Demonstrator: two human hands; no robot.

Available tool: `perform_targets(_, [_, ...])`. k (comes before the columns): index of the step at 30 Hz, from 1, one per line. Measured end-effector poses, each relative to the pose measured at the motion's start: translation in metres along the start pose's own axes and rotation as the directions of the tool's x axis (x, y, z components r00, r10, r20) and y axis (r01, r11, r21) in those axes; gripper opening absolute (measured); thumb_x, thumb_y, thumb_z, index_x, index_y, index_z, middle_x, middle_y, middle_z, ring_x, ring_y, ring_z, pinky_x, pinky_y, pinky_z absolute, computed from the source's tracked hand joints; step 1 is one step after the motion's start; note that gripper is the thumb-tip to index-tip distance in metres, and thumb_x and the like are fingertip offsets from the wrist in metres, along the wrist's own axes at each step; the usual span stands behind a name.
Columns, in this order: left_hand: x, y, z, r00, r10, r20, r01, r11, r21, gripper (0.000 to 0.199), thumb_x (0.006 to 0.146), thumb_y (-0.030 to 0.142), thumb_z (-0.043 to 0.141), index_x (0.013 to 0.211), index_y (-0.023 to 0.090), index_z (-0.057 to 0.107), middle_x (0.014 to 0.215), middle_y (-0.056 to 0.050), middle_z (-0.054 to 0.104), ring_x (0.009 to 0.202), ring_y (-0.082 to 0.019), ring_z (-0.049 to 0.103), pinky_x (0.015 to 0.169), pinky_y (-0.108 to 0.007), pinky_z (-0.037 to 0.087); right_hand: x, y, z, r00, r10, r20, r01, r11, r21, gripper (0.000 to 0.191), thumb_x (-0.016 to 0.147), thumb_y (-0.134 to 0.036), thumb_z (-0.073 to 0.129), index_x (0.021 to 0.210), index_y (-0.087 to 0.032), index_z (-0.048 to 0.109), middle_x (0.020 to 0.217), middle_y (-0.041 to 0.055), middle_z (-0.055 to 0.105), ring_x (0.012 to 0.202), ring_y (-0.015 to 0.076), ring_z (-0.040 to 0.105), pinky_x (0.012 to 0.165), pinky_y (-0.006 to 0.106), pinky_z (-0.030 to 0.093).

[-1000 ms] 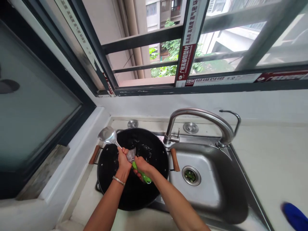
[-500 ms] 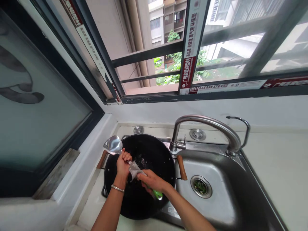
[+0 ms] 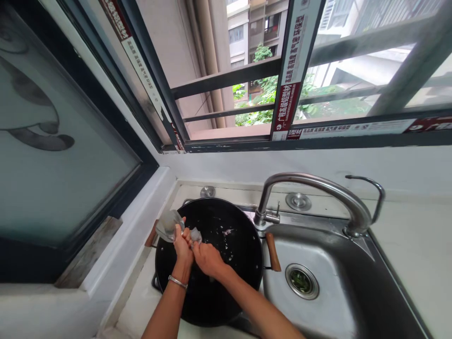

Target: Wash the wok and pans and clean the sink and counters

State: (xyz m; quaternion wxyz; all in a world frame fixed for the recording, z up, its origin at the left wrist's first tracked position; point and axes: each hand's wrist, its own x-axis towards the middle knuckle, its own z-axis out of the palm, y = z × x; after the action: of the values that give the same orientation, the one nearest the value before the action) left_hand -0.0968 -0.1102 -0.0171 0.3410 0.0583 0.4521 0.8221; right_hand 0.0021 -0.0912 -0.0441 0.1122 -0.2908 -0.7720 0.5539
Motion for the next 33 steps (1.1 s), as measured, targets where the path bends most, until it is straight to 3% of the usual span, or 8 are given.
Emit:
perform_targets(5, [0.006, 0.032, -0.001, 0.986, -0.114, 0.124, 0.131, 0.982, -0.136, 0.024, 0.085, 0.029, 0.064, 0.104, 0.016, 0.067, 0.068, 0.0, 0.062, 0.066, -0.012, 0.063, 0.066, -0.024, 0.053, 0.016, -0.015, -0.01, 0.995, -0.103, -0.003, 0.102, 0.992, -0.07, 0.049, 0.102, -0.036, 0.026, 0.083, -0.017, 0.067, 0.074, 0.0063, 0.069, 0.075, 0.0167, 0.064, 0.075, 0.026, 0.042])
perform_targets(8, [0.004, 0.056, -0.005, 0.955, -0.134, 0.263, 0.18, 0.971, -0.158, 0.04, 0.083, 0.04, 0.062, 0.118, 0.023, 0.064, 0.103, -0.009, 0.071, 0.099, -0.027, 0.067, 0.09, -0.049, 0.051, 0.014, -0.01, -0.025, 0.985, -0.166, 0.043, 0.17, 0.981, -0.099, 0.051, 0.102, -0.034, 0.025, 0.08, -0.016, 0.067, 0.067, 0.0026, 0.066, 0.064, 0.0127, 0.06, 0.072, 0.023, 0.042])
perform_targets(11, [-0.002, 0.067, -0.006, 0.948, -0.07, 0.309, 0.118, 0.983, -0.142, 0.048, 0.082, 0.043, 0.059, 0.129, 0.031, 0.058, 0.108, -0.008, 0.072, 0.105, -0.03, 0.065, 0.097, -0.059, 0.044, 0.007, -0.004, -0.035, 0.967, -0.224, 0.121, 0.243, 0.955, -0.171, 0.054, 0.103, -0.034, 0.02, 0.084, -0.014, 0.067, 0.064, 0.0015, 0.063, 0.058, 0.0114, 0.056, 0.064, 0.022, 0.04])
perform_targets(16, [-0.013, 0.052, 0.0, 0.952, 0.098, 0.289, -0.061, 0.989, -0.135, 0.045, 0.079, 0.039, 0.058, 0.123, 0.028, 0.06, 0.101, -0.008, 0.071, 0.088, -0.025, 0.067, 0.09, -0.051, 0.049, -0.003, -0.01, -0.026, 0.95, -0.294, 0.102, 0.31, 0.871, -0.38, 0.037, 0.1, -0.024, 0.03, 0.103, -0.013, 0.066, 0.085, 0.0081, 0.07, 0.076, 0.0168, 0.064, 0.072, 0.026, 0.043])
perform_targets(20, [-0.028, 0.031, 0.005, 0.944, 0.107, 0.312, -0.072, 0.99, -0.122, 0.041, 0.078, 0.036, 0.059, 0.117, 0.026, 0.062, 0.098, -0.008, 0.07, 0.083, -0.023, 0.066, 0.091, -0.049, 0.048, -0.005, -0.034, -0.004, 0.986, -0.158, -0.06, 0.102, 0.837, -0.537, 0.039, 0.101, -0.026, 0.028, 0.109, -0.011, 0.063, 0.095, 0.0164, 0.072, 0.083, 0.023, 0.069, 0.071, 0.03, 0.047])
perform_targets(24, [-0.03, 0.044, 0.005, 0.936, 0.199, 0.29, -0.153, 0.973, -0.172, 0.042, 0.076, 0.037, 0.06, 0.116, 0.026, 0.063, 0.098, -0.007, 0.069, 0.082, -0.022, 0.065, 0.089, -0.047, 0.049, -0.013, -0.045, 0.003, 0.978, -0.084, -0.189, -0.032, 0.839, -0.543, 0.051, 0.102, -0.04, 0.02, 0.103, -0.012, 0.063, 0.088, 0.0174, 0.074, 0.08, 0.0251, 0.072, 0.07, 0.031, 0.051])
perform_targets(29, [-0.023, 0.079, 0.003, 0.92, 0.229, 0.318, -0.171, 0.965, -0.198, 0.04, 0.073, 0.038, 0.064, 0.112, 0.028, 0.065, 0.097, -0.009, 0.067, 0.081, -0.023, 0.063, 0.071, -0.036, 0.05, -0.036, -0.014, -0.02, 0.989, -0.143, -0.036, 0.097, 0.815, -0.571, 0.047, 0.101, -0.044, 0.026, 0.107, -0.012, 0.06, 0.09, 0.0166, 0.073, 0.083, 0.0274, 0.072, 0.07, 0.032, 0.049])
perform_targets(33, [-0.023, 0.09, -0.001, 0.908, 0.232, 0.348, -0.164, 0.963, -0.215, 0.04, 0.071, 0.038, 0.065, 0.11, 0.028, 0.066, 0.098, -0.01, 0.066, 0.08, -0.022, 0.061, 0.066, -0.034, 0.048, -0.057, 0.011, -0.047, 0.979, -0.174, 0.11, 0.2, 0.932, -0.302, 0.05, 0.1, -0.051, 0.024, 0.095, -0.017, 0.061, 0.075, 0.0068, 0.068, 0.067, 0.0183, 0.065, 0.062, 0.027, 0.044])
